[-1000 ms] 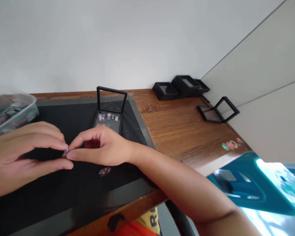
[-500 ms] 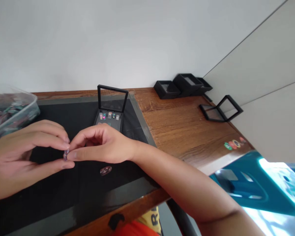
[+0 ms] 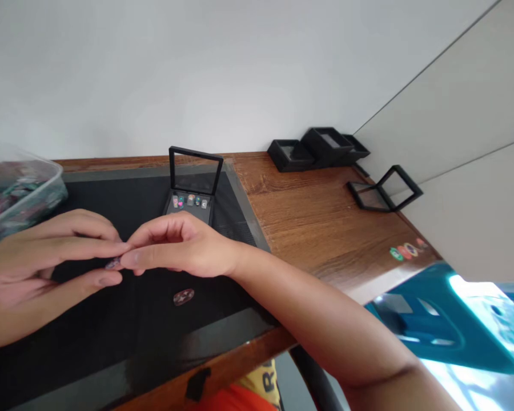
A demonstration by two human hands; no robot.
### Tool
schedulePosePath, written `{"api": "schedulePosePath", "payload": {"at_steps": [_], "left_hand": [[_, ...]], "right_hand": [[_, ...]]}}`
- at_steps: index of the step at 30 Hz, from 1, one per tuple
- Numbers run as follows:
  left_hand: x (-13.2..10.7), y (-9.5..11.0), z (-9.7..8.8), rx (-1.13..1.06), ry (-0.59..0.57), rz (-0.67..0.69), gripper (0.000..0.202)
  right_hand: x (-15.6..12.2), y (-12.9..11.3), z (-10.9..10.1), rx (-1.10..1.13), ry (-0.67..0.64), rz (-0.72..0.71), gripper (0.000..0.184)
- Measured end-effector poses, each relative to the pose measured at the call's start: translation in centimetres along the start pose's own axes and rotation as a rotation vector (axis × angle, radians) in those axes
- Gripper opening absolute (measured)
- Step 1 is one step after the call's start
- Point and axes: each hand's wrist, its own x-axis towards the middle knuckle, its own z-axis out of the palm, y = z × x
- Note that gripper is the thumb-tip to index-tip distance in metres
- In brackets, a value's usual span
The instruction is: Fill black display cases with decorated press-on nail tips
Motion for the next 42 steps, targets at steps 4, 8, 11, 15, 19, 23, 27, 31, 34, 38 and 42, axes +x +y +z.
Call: {"api": "schedulePosePath", "payload": {"at_steps": [4, 8, 11, 15, 19, 23, 27, 31, 34, 38, 42], "left_hand": [[-0.1, -0.5, -0.1, 0.009, 0.021, 0.06, 0.026], [-0.1, -0.2, -0.2, -0.007, 0.075, 0.023, 0.029], [0.2, 0.1, -0.4, 0.018, 0.151, 0.01, 0.028], [0.1, -0.1, -0.1, 0.024, 0.205, -0.044, 0.023], [-0.4, -0.2, 0.7, -0.02, 0.255, -0.262, 0.018], [-0.2, 0.3, 1.0, -0.18, 0.27, -0.44, 0.009], [0.6, 0.7, 0.8, -0.274, 0.243, -0.447, 0.006], [0.8, 0.8, 0.9, -0.311, 0.207, -0.458, 0.009], [0.8, 0.9, 0.9, -0.363, 0.209, -0.483, 0.008], [0.9, 1.2, 0.7, -0.438, 0.213, -0.515, 0.011], [1.2, 1.0, 0.6, -0.586, 0.194, -0.616, 0.013]], "right_hand": [[0.1, 0.1, -0.1, 0.033, -0.021, -0.045, 0.003], [0.2, 0.4, -0.2, 0.054, -0.004, -0.109, 0.008], [0.3, 0.3, -0.1, 0.053, 0.023, -0.176, 0.014], [0.4, 0.2, 0.0, 0.003, 0.087, -0.217, 0.019], [0.5, 0.2, 0.2, -0.083, 0.134, -0.32, 0.022], [0.6, 0.4, 0.2, -0.195, 0.137, -0.421, 0.017], [0.6, 0.7, 0.2, -0.25, 0.121, -0.434, 0.011], [0.6, 1.1, 0.2, -0.251, 0.103, -0.429, 0.011], [0.7, 1.3, 0.4, -0.25, 0.106, -0.413, 0.01], [0.5, 1.2, 0.5, -0.302, 0.118, -0.427, 0.01], [-0.1, 0.7, 0.1, -0.484, 0.202, -0.39, 0.018]]}}
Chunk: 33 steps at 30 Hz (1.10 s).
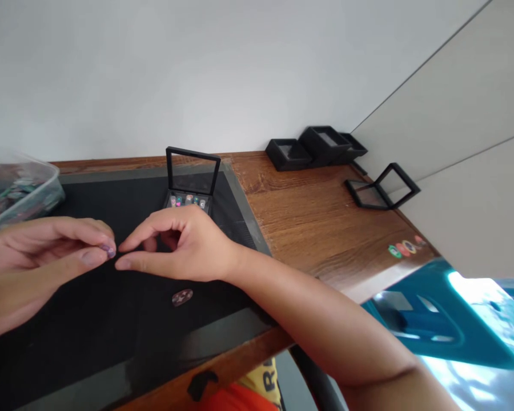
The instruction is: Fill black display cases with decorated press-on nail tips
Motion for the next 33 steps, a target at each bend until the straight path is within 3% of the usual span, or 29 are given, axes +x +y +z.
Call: {"api": "schedulePosePath", "payload": {"at_steps": [6, 13, 22, 25, 29, 31, 33], "left_hand": [[0.5, -0.8, -0.7, -0.17, -0.072, -0.143, 0.038], [0.2, -1.2, -0.9, -0.242, -0.18, -0.241, 0.035], [0.5, -1.8, -0.7, -0.268, -0.188, -0.255, 0.034], [0.6, -2.6, -1.1, -0.122, -0.116, -0.183, 0.038], [0.6, -3.3, -1.3, 0.087, -0.092, -0.101, 0.034], [0.5, -3.4, -1.2, 0.18, -0.103, -0.044, 0.03], [0.4, -3.5, -1.1, 0.296, -0.12, 0.033, 0.025]], "right_hand": [[-0.3, -0.3, -0.4, -0.2, 0.071, -0.19, 0.04], [-0.6, -0.4, 0.1, -0.293, 0.047, -0.198, 0.028], [-0.5, -1.2, -0.6, -0.472, 0.003, -0.362, 0.022], [-0.3, -2.3, -2.0, -0.582, 0.079, -0.25, 0.023], [0.1, -3.4, -5.0, -0.607, 0.399, -0.101, 0.023], [0.2, -3.5, -6.4, -0.624, 0.359, -0.003, 0.025], [0.1, -3.5, -7.4, -0.669, 0.196, 0.131, 0.028]]}}
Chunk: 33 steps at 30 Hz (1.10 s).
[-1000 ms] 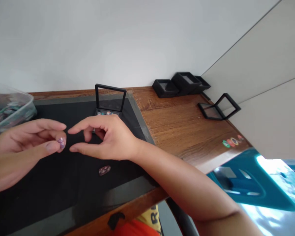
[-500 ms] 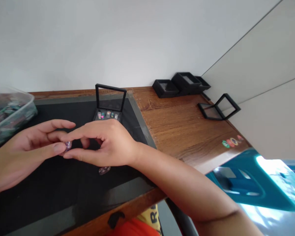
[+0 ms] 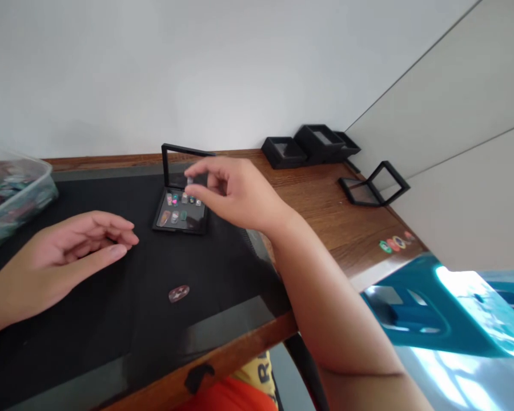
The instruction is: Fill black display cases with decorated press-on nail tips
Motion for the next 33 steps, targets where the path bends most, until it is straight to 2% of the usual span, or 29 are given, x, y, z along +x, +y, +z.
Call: {"api": "schedulePosePath", "payload": {"at_steps": [4, 6, 9, 14, 20, 26, 33], "left_hand": [[-0.1, -0.1, 0.1, 0.251, -0.037, 0.186, 0.016], [-0.3, -0.3, 0.1, 0.321, -0.08, 0.293, 0.014], [-0.4, -0.6, 0.2, 0.369, -0.159, 0.406, 0.014], [-0.2, -0.6, 0.3, 0.389, -0.192, 0.469, 0.015], [0.0, 0.0, 0.2, 0.418, -0.204, 0.508, 0.016], [0.1, 0.0, 0.2, 0.437, -0.209, 0.531, 0.015], [0.2, 0.1, 0.2, 0.442, -0.226, 0.55, 0.013]], "right_hand": [[0.0, 0.1, -0.3, -0.16, -0.283, 0.102, 0.028], [0.0, -0.3, -0.2, -0.19, -0.367, 0.139, 0.027], [0.2, -0.5, -0.1, -0.208, -0.427, 0.181, 0.026], [0.3, 0.2, -0.2, -0.208, -0.438, 0.182, 0.027], [0.0, 0.5, -0.5, -0.047, -0.378, 0.127, 0.033], [0.5, 0.9, -0.5, -0.135, -0.486, 0.22, 0.03], [0.7, 0.1, -0.1, -0.287, -0.446, 0.277, 0.027]]}}
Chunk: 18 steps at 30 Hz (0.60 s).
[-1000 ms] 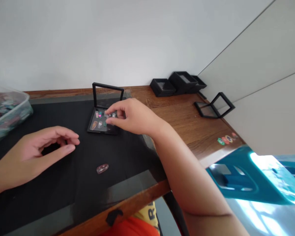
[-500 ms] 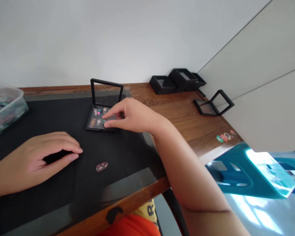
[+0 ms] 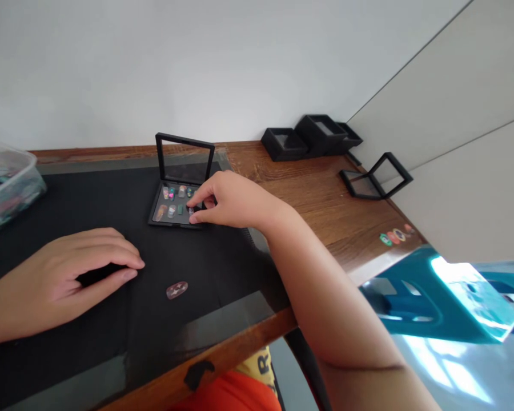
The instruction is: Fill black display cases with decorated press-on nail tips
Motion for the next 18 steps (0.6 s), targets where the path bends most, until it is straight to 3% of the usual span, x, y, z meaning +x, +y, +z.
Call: {"api": "schedulePosePath", "payload": {"at_steps": [6, 12, 18], "left_hand": [[-0.2, -0.1, 0.1, -0.008, -0.012, 0.001, 0.012], [-0.6, 0.3, 0.5, -0.048, -0.011, -0.082, 0.014], [-0.6, 0.9, 0.7, 0.027, -0.031, 0.024, 0.012]], "right_hand": [[-0.1, -0.3, 0.0, -0.093, 0.052, -0.001, 0.029], [-0.2, -1.2, 0.0, -0.195, 0.061, 0.08, 0.019], [-0.2, -1.4, 0.3, -0.2, 0.067, 0.065, 0.022]]}}
